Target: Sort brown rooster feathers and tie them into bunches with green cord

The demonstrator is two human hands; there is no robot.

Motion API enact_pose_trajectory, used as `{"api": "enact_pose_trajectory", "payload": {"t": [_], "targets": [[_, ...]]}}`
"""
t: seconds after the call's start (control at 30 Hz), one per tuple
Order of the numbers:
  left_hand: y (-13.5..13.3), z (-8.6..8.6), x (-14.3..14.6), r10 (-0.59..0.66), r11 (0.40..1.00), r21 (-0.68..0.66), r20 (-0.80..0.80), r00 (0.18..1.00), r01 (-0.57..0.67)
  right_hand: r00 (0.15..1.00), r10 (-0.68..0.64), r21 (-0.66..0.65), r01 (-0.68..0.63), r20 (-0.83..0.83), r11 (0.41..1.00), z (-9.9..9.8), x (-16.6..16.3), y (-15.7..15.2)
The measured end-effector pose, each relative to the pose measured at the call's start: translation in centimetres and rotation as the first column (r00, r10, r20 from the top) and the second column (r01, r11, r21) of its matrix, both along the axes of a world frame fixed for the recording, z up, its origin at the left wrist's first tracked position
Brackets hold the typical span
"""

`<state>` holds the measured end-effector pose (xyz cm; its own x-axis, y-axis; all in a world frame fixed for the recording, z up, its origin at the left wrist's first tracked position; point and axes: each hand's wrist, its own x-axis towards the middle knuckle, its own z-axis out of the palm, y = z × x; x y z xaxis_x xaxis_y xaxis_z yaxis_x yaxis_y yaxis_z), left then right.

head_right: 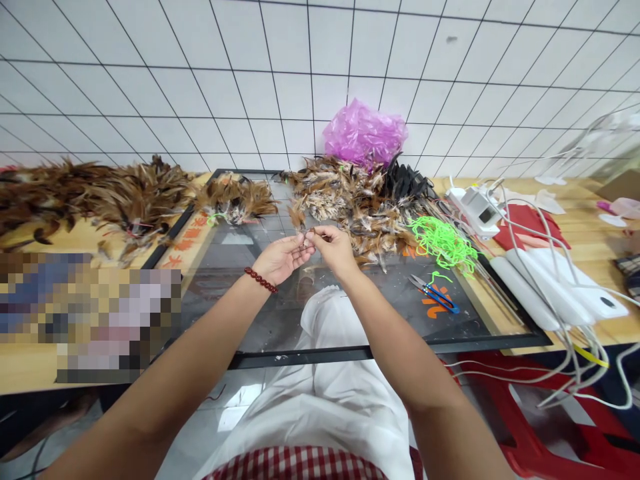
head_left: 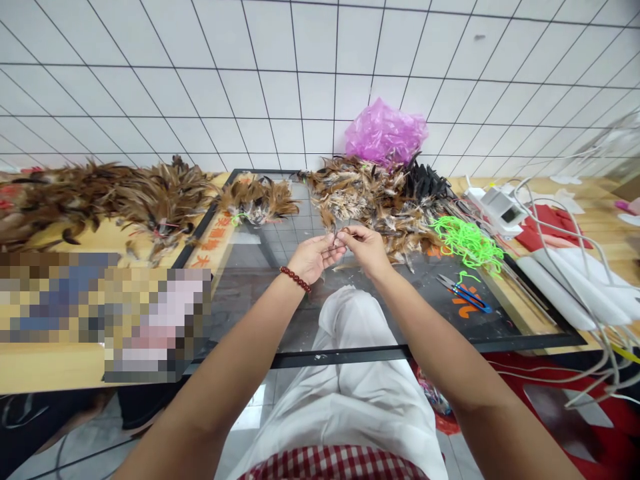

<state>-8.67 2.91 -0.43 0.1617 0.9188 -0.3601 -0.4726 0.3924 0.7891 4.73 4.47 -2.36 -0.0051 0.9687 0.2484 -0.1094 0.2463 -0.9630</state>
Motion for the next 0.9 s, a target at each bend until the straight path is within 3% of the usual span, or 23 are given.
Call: {"api": "enact_pose_trajectory", "payload": {"t": [0.3,0.4,0.47,0.53,0.67,0.9], "targets": [[-0.1,-0.2,0.0,-0.034,0.999,0.035,-0.003,0.999,0.034,0.999,-0.034,0.035,0.033,0.040,0.999,-0.3,0.1,0.3],[0.0,-0.1,-0.1,-0.053,0.998,0.028,0.006,0.999,0.053,0.990,0.141,-0.090,-0.139,0.022,0.986,0.3,0.4,-0.1],[0.0,-0.1,-0.3,-0.113,0.994,0.003,0.023,0.993,0.113,0.950,0.312,-0.198,-0.307,-0.009,0.931,0.7,0.8,-0.3],[0.1,-0.1,-0.5,-0.189,0.981,-0.024,0.039,0.981,0.190,0.918,0.393,-0.254,-0.394,-0.057,0.883,0.9,1.1,-0.5],[0.0,-0.2,-0.9,-0.296,0.955,0.007,0.029,0.955,0.296,0.924,0.354,-0.298,-0.382,-0.143,0.875,1.1,1.2,-0.6],[-0.4,0.3,-1.0,-0.353,0.924,0.121,-0.089,0.931,0.362,0.973,0.184,-0.291,-0.218,-0.141,0.931,1.3,1.0,-0.4]]}}
